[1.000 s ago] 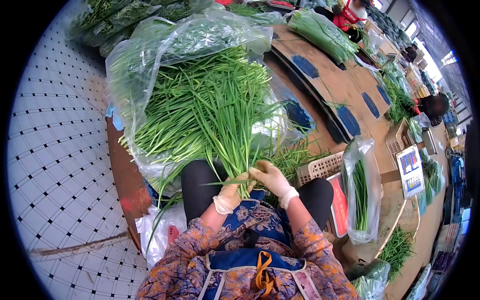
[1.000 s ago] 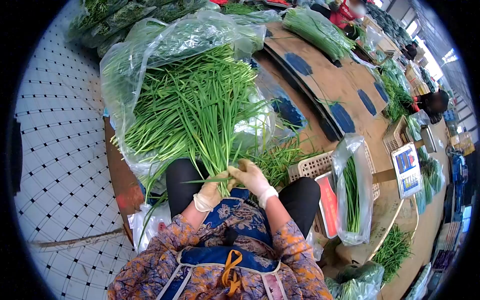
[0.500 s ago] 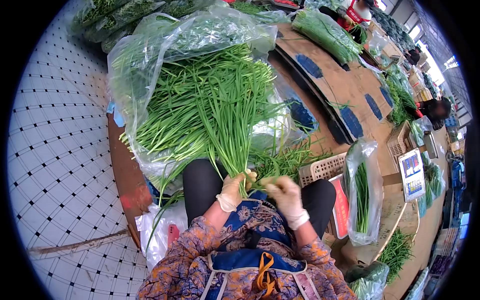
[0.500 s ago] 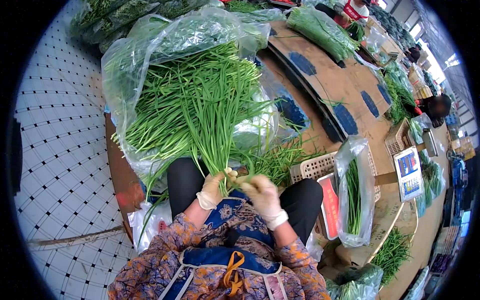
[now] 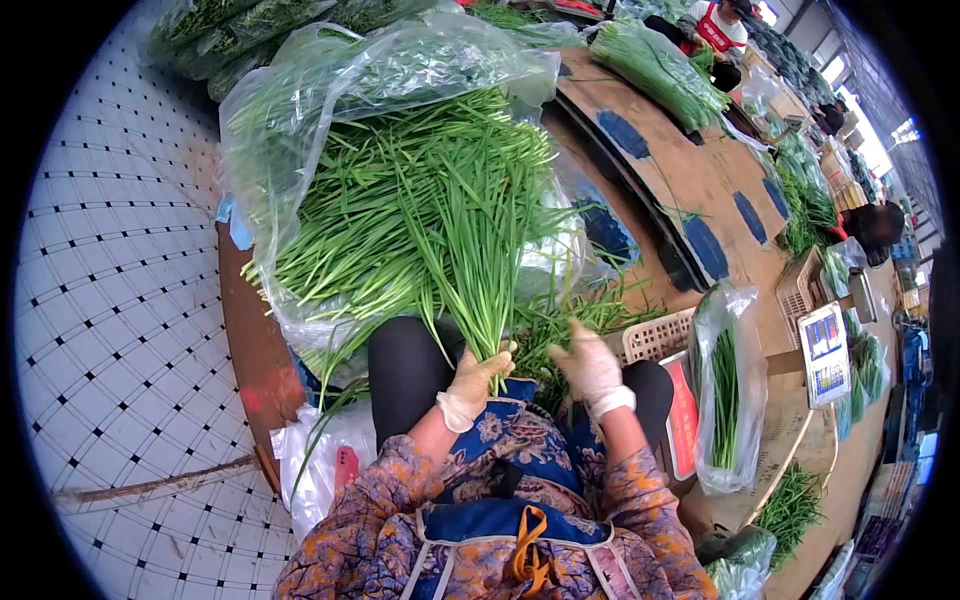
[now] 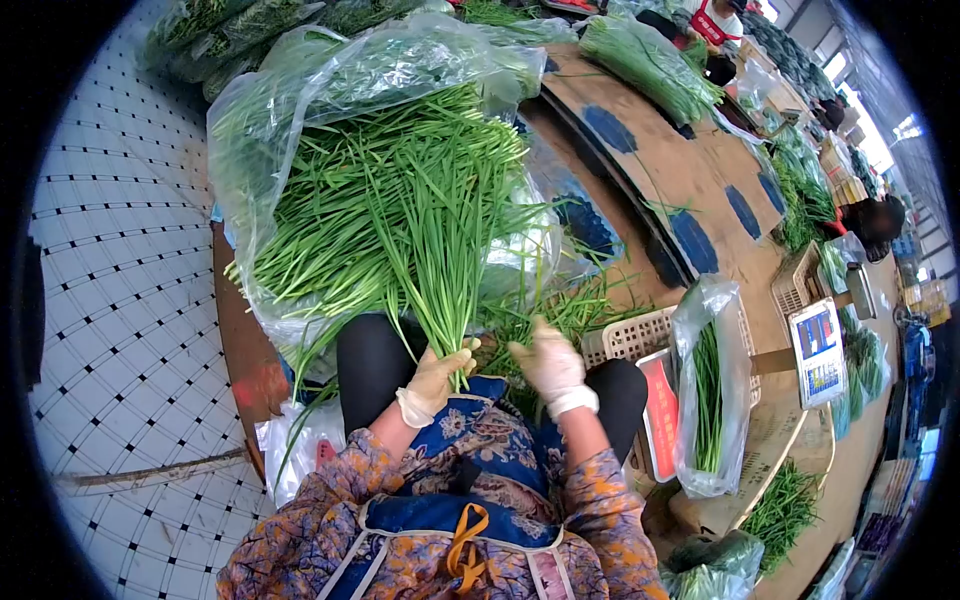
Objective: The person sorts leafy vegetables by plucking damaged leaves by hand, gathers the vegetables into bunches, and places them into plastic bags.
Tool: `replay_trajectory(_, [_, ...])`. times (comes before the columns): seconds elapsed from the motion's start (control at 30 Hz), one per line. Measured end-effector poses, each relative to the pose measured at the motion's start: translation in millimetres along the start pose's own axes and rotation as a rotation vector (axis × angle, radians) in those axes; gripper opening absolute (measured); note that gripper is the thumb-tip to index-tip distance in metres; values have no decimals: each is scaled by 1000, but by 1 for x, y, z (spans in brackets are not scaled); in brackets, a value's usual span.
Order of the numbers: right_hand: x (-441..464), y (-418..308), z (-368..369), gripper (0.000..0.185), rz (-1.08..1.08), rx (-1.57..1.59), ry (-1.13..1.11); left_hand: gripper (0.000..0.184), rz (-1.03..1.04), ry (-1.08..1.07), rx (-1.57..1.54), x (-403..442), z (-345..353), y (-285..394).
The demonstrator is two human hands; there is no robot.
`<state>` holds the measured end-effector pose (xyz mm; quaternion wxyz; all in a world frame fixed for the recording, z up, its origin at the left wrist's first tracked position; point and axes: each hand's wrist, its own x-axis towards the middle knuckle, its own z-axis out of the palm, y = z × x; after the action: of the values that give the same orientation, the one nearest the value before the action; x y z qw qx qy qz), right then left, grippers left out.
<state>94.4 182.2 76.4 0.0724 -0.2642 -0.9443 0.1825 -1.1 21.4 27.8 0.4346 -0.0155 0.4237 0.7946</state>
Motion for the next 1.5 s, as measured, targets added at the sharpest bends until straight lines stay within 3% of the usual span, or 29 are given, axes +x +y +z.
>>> replay_trajectory(0.03, [4, -27, -2, 48, -105, 115, 83, 30, 33, -58, -13, 1, -4, -5])
replay_trajectory(0.07, [7, -58, -13, 48, -74, 243, -12, 41, 43, -169, -2, 3, -12, -8])
replay_trajectory(0.1, [8, -72, -2, 41, -140, 230, 49, 41, 39, -168, 3, 8, -16, -15])
replay_trajectory(0.17, [19, -85, 16, 33, -211, 105, -86, 42, 83, 18, 244, 13, -19, -26])
replay_trajectory(0.2, [23, -82, 19, 33, -208, 110, -81, 41, 156, -126, 198, 8, -24, -23])
replay_trajectory(0.23, [28, -77, 21, 27, -177, 219, -97, 41, 159, -131, 204, 3, -17, -11])
replay_trajectory(0.33, [30, -68, 13, 17, 51, 642, -221, 45, -26, -320, -222, -4, -9, 11])
replay_trajectory(0.4, [20, -66, 9, 21, 177, 692, -341, 46, -85, -414, -402, 1, -15, 10])
replay_trajectory(0.43, [12, -64, 14, 20, -94, 484, -126, 49, -141, -518, -574, -1, -4, 21])
replay_trajectory(0.47, [5, -63, 18, 20, -359, 267, 89, 54, -51, -221, -385, -11, 13, 25])
replay_trajectory(0.5, [-2, -71, 7, 24, -416, 160, 67, 54, -52, -224, -385, -7, 9, 21])
replay_trajectory(0.57, [-11, -74, 2, 25, -511, 166, 61, 54, -319, -274, -301, 10, -14, 3])
replay_trajectory(0.6, [-16, -73, -2, 25, -507, 166, 62, 51, -329, -205, -368, 14, -14, 3])
replay_trajectory(0.7, [-27, -63, -10, 23, -463, 345, 100, 43, -262, -72, -263, 7, -17, 7])
replay_trajectory(0.73, [-30, -58, -12, 20, -286, 1028, 73, 36, -210, -39, -327, 9, -14, 3])
replay_trajectory(0.8, [-30, -40, -23, 18, 13, 1400, 143, 34, -177, -120, -311, 13, -29, -3])
replay_trajectory(0.83, [-27, -28, -35, 19, 82, 1098, 240, 32, -144, -204, -293, 12, -28, 2])
replay_trajectory(0.87, [-24, -19, -44, 18, 196, 1015, 218, 27, -125, -173, -243, 9, -25, 3])
replay_trajectory(0.9, [-18, -1, -46, 32, 164, 667, 98, 27, -125, -175, -242, 5, -19, 6])
replay_trajectory(0.97, [-12, 24, -4, 61, 75, -22, 118, 24, -141, -71, -130, -1, -8, 7])
replay_trajectory(1.0, [-8, 23, 6, 79, 90, 231, 20, 24, -164, -64, -158, -5, 0, 10])
replay_trajectory(1.03, [5, -8, 11, 63, 240, 489, -153, 29, -135, -94, -119, -10, 5, 5])
replay_trajectory(1.1, [13, -27, 25, 40, 309, 875, -406, 38, -50, -143, -129, -18, 12, -1])
replay_trajectory(1.17, [13, -26, 48, 25, 285, 1002, -259, 42, -138, -201, -260, -21, 7, 2])
replay_trajectory(1.2, [10, -30, 39, 21, 396, 1257, -305, 46, -226, -258, -399, -22, 5, 5])
replay_trajectory(1.3, [4, -26, 41, 20, 411, 1456, -378, 50, -279, -302, -472, -21, 1, 11])
replay_trajectory(1.37, [-2, -23, 49, 21, 349, 1456, -357, 47, -303, -288, -525, -19, 1, 3])
replay_trajectory(1.43, [-2, -32, 40, 20, 158, 772, -158, 41, -268, -159, -247, -15, 2, -4])
replay_trajectory(1.5, [-13, -46, 12, 21, 174, 781, -101, 34, -212, -118, -220, -15, 5, -2])
